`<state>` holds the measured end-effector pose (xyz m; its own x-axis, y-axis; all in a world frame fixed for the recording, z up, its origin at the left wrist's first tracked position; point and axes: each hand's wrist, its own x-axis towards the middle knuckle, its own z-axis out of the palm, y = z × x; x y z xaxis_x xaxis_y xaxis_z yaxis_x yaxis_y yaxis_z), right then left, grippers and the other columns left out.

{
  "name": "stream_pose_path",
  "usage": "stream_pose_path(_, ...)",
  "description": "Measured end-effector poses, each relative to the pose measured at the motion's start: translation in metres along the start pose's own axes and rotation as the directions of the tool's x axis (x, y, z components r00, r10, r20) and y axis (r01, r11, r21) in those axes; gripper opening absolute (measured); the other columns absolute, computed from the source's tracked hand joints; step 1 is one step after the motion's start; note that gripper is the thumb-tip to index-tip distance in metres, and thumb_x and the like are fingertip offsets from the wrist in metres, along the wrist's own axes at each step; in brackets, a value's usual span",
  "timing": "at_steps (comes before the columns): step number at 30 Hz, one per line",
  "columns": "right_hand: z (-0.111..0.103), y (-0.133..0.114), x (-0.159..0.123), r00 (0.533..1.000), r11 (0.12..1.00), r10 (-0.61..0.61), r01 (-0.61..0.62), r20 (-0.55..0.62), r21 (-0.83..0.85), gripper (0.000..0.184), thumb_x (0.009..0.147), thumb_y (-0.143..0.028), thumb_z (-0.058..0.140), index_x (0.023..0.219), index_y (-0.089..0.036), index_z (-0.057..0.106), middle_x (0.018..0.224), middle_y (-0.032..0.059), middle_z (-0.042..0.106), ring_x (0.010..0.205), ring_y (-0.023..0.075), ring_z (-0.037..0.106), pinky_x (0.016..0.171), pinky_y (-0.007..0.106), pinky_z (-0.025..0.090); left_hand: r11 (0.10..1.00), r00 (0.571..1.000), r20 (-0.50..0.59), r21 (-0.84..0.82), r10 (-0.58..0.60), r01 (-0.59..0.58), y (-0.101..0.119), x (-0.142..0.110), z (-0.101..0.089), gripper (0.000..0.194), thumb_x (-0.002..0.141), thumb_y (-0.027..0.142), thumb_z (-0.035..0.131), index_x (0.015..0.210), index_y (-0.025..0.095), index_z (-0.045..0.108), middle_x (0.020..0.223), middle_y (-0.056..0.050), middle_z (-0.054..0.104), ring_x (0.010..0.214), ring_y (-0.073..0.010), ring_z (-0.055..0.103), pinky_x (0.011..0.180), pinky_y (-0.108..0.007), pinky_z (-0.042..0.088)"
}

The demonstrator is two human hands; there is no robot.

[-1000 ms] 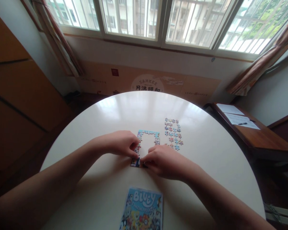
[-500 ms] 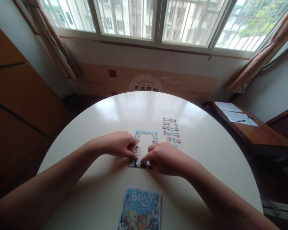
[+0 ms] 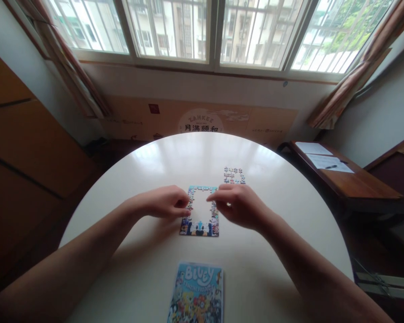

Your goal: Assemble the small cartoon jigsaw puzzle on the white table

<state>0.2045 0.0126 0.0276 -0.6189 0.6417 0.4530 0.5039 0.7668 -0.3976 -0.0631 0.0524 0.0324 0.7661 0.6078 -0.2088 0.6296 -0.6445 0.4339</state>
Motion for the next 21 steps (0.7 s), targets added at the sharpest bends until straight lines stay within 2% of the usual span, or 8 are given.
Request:
stream_pose_path(2, -0.017, 0.012, -0.002, 0.970, 0.996, 0.048, -0.063, -0.238, -0.058, 0.025, 0.088, -0.016, 0.054, 0.096, -0.022, 0.077, 0.074, 0.0006, 0.065, 0.059, 0.0118, 0.054, 0.056, 0.027, 0.042, 0.999, 0.993, -0.111, -0.005, 0.036, -0.037, 0.000, 0.001, 0.000, 0.029, 0.090, 0.041, 0.057, 0.070, 0.019, 0.058, 0.074, -0.002, 0.062, 0.065, -0.0146, 0.053, 0.063, -0.029, 0.042)
stream_pose_path(3, -0.025, 0.019, -0.004, 0.930, 0.990, 0.075, -0.113, -0.361, -0.086, 0.023, 0.087, -0.017, 0.055, 0.095, -0.022, 0.077, 0.073, 0.0008, 0.065, 0.058, 0.0123, 0.053, 0.055, 0.027, 0.042, 0.998, 0.982, -0.180, -0.002, 0.056, -0.058, 0.000, 0.001, 0.001, 0.027, 0.090, 0.042, 0.057, 0.077, 0.019, 0.061, 0.084, -0.004, 0.065, 0.077, -0.0171, 0.058, 0.071, -0.031, 0.046)
stream_pose_path(5, -0.036, 0.039, -0.009, 0.800, 0.963, 0.122, -0.239, -0.587, -0.125, 0.022, 0.086, -0.019, 0.056, 0.091, -0.021, 0.077, 0.073, 0.0017, 0.066, 0.060, 0.0139, 0.054, 0.058, 0.029, 0.044, 0.996, 0.956, -0.281, 0.014, 0.087, -0.087, 0.000, 0.003, 0.005, 0.031, 0.089, 0.048, 0.062, 0.102, 0.021, 0.066, 0.118, -0.010, 0.065, 0.111, -0.0250, 0.057, 0.093, -0.038, 0.047)
stream_pose_path(6, -0.038, 0.051, -0.012, 0.730, 0.945, 0.142, -0.300, -0.668, -0.127, 0.022, 0.086, -0.020, 0.056, 0.091, -0.021, 0.077, 0.073, 0.0022, 0.066, 0.061, 0.0151, 0.055, 0.060, 0.030, 0.045, 0.996, 0.949, -0.301, 0.026, 0.094, -0.090, -0.001, 0.004, 0.008, 0.044, 0.087, 0.053, 0.064, 0.119, 0.024, 0.063, 0.136, -0.011, 0.057, 0.128, -0.0294, 0.049, 0.103, -0.044, 0.042)
stream_pose_path(9, -0.036, 0.091, -0.024, 0.574, 0.902, 0.258, -0.432, -0.777, -0.020, 0.026, 0.085, -0.026, 0.054, 0.091, -0.018, 0.078, 0.083, 0.0061, 0.072, 0.067, 0.0185, 0.059, 0.064, 0.032, 0.047, 0.996, 0.966, -0.250, 0.080, 0.065, -0.046, -0.003, 0.008, 0.017, 0.088, 0.080, 0.067, 0.068, 0.153, 0.030, 0.035, 0.166, -0.013, 0.020, 0.150, -0.0386, 0.018, 0.118, -0.056, 0.024)
stream_pose_path(12, -0.024, 0.124, -0.035, 0.474, 0.813, 0.472, -0.560, -0.743, 0.159, 0.028, 0.079, -0.028, 0.054, 0.088, -0.016, 0.078, 0.072, 0.0055, 0.070, 0.064, 0.0194, 0.057, 0.064, 0.033, 0.045, 0.992, 0.981, -0.192, 0.125, 0.037, -0.012, -0.004, 0.015, 0.026, 0.103, 0.077, 0.075, 0.064, 0.159, 0.029, 0.021, 0.168, -0.015, 0.005, 0.153, -0.0412, 0.007, 0.121, -0.062, 0.010)
stream_pose_path(16, -0.012, 0.142, -0.042, 0.443, 0.762, 0.567, -0.602, -0.695, 0.238, 0.032, 0.076, -0.030, 0.052, 0.085, -0.014, 0.078, 0.058, 0.0023, 0.062, 0.055, 0.0177, 0.051, 0.057, 0.031, 0.041, 0.990, 0.982, -0.186, 0.143, 0.035, -0.008, -0.002, 0.020, 0.032, 0.105, 0.077, 0.079, 0.061, 0.160, 0.028, 0.020, 0.168, -0.016, 0.004, 0.153, -0.0427, 0.004, 0.120, -0.064, 0.006)
stream_pose_path(21, -0.004, 0.140, -0.038, 0.504, 0.771, 0.585, -0.590, -0.635, 0.241, 0.035, 0.077, -0.033, 0.051, 0.087, -0.014, 0.078, 0.054, 0.0005, 0.058, 0.051, 0.0159, 0.045, 0.054, 0.030, 0.037, 0.986, 0.984, -0.172, 0.168, 0.040, -0.011, -0.001, 0.022, 0.036, 0.109, 0.072, 0.083, 0.062, 0.159, 0.029, 0.022, 0.168, -0.014, 0.006, 0.152, -0.0435, 0.005, 0.120, -0.065, 0.004)
